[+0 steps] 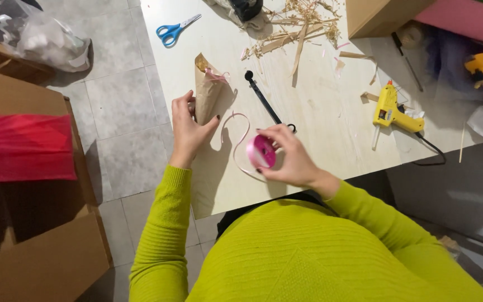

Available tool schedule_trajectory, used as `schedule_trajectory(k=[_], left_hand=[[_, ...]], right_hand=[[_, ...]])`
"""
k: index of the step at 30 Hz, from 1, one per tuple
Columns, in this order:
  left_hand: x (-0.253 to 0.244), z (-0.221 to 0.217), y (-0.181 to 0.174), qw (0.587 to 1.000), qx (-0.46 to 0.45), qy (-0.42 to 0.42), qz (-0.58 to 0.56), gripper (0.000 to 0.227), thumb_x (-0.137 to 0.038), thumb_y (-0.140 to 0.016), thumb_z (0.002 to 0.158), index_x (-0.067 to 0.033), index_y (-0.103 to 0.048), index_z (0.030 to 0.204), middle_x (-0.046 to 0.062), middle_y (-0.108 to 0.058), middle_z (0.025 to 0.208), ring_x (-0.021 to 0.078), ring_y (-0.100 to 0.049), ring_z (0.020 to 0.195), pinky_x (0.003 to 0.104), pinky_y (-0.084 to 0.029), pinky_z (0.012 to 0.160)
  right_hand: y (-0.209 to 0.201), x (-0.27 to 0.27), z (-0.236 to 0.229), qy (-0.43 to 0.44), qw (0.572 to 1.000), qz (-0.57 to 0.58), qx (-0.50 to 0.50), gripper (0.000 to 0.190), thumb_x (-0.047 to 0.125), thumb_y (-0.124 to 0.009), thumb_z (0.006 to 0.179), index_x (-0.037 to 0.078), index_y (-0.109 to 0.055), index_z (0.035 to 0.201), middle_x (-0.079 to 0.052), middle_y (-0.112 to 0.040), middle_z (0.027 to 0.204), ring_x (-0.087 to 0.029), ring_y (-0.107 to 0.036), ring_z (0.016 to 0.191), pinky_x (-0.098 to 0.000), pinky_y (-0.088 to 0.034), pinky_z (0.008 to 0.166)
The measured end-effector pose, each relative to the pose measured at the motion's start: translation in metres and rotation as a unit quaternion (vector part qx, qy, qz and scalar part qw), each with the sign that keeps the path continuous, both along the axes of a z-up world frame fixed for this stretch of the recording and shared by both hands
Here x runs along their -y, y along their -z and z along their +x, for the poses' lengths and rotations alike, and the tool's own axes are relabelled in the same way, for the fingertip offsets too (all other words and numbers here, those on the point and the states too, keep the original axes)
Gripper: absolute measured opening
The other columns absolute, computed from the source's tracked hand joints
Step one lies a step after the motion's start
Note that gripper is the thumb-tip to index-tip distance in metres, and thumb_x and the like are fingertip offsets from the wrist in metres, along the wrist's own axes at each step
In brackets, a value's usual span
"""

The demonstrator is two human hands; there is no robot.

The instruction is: Crafting mini dried flower bouquets using a glue gun and then cleaning the workspace.

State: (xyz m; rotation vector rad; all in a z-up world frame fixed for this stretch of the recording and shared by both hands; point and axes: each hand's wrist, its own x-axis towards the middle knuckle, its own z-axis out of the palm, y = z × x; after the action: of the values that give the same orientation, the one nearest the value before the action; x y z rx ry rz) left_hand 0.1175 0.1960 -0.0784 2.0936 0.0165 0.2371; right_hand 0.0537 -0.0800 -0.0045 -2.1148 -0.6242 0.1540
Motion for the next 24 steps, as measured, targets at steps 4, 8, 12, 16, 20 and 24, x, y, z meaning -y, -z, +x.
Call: schedule_trajectory(k=[4, 8, 12, 16, 20, 24], left_hand=[[-0.001, 0.003, 0.000, 1.000, -0.022, -0.005, 0.011, 0.084, -0.017, -0.090, 0.072, 0.0044, -0.046, 0.141, 0.017, -0.047, 0.129, 0.0250, -0.063, 0.109, 0.034, -0.058, 0.092], [-0.003, 0.003, 0.000, 0.999, -0.001, 0.003, 0.032, 0.088, -0.017, -0.091, 0.072, 0.0047, -0.044, 0.144, 0.017, -0.048, 0.131, 0.0262, -0.062, 0.111, 0.035, -0.058, 0.094], [0.003, -0.003, -0.023, 0.999, 0.000, 0.011, 0.051, 0.092, -0.018, -0.093, 0.073, 0.0063, -0.040, 0.145, 0.020, -0.045, 0.135, 0.0300, -0.059, 0.113, 0.039, -0.056, 0.096], [0.040, -0.031, -0.078, 0.967, 0.183, -0.029, 0.177, 0.087, -0.017, -0.095, 0.074, 0.0047, -0.045, 0.141, 0.019, -0.048, 0.135, 0.0385, -0.054, 0.125, 0.047, -0.048, 0.106], [0.099, -0.065, -0.157, 0.971, 0.173, 0.162, -0.044, 0.073, -0.013, -0.087, 0.087, -0.0044, -0.049, 0.148, 0.016, -0.056, 0.146, 0.0316, -0.059, 0.135, 0.041, -0.051, 0.115], [0.125, -0.075, -0.196, 0.938, 0.235, 0.255, -0.012, 0.086, -0.014, -0.090, 0.081, -0.0044, -0.044, 0.152, 0.021, -0.049, 0.155, 0.0374, -0.050, 0.145, 0.043, -0.047, 0.120]], right_hand=[[-0.009, 0.037, 0.007, 0.031, 0.980, 0.119, -0.155, 0.078, 0.022, -0.081, 0.071, 0.002, -0.056, 0.143, -0.012, -0.055, 0.131, -0.023, -0.064, 0.120, -0.0378, -0.057, 0.104], [-0.021, 0.073, 0.015, 0.047, 0.845, 0.428, -0.317, 0.084, 0.023, -0.090, 0.077, 0.000, -0.049, 0.146, -0.012, -0.061, 0.134, -0.023, -0.062, 0.122, -0.0394, -0.052, 0.109], [-0.045, 0.093, 0.026, 0.005, 0.786, 0.523, -0.331, 0.083, 0.032, -0.088, 0.084, -0.003, -0.049, 0.148, -0.014, -0.063, 0.135, -0.022, -0.064, 0.123, -0.0371, -0.053, 0.109], [-0.060, 0.098, 0.038, 0.000, 0.819, 0.481, -0.312, 0.084, 0.034, -0.086, 0.088, -0.003, -0.048, 0.153, -0.014, -0.062, 0.133, -0.022, -0.065, 0.120, -0.0388, -0.055, 0.104], [-0.073, 0.097, 0.049, -0.043, 0.867, 0.404, -0.290, 0.082, 0.033, -0.087, 0.087, -0.003, -0.048, 0.149, -0.012, -0.063, 0.134, -0.020, -0.064, 0.122, -0.0396, -0.054, 0.107], [-0.083, 0.097, 0.046, -0.087, 0.872, 0.353, -0.327, 0.080, 0.035, -0.088, 0.084, -0.003, -0.052, 0.145, -0.011, -0.066, 0.130, -0.019, -0.064, 0.119, -0.0380, -0.054, 0.103]])
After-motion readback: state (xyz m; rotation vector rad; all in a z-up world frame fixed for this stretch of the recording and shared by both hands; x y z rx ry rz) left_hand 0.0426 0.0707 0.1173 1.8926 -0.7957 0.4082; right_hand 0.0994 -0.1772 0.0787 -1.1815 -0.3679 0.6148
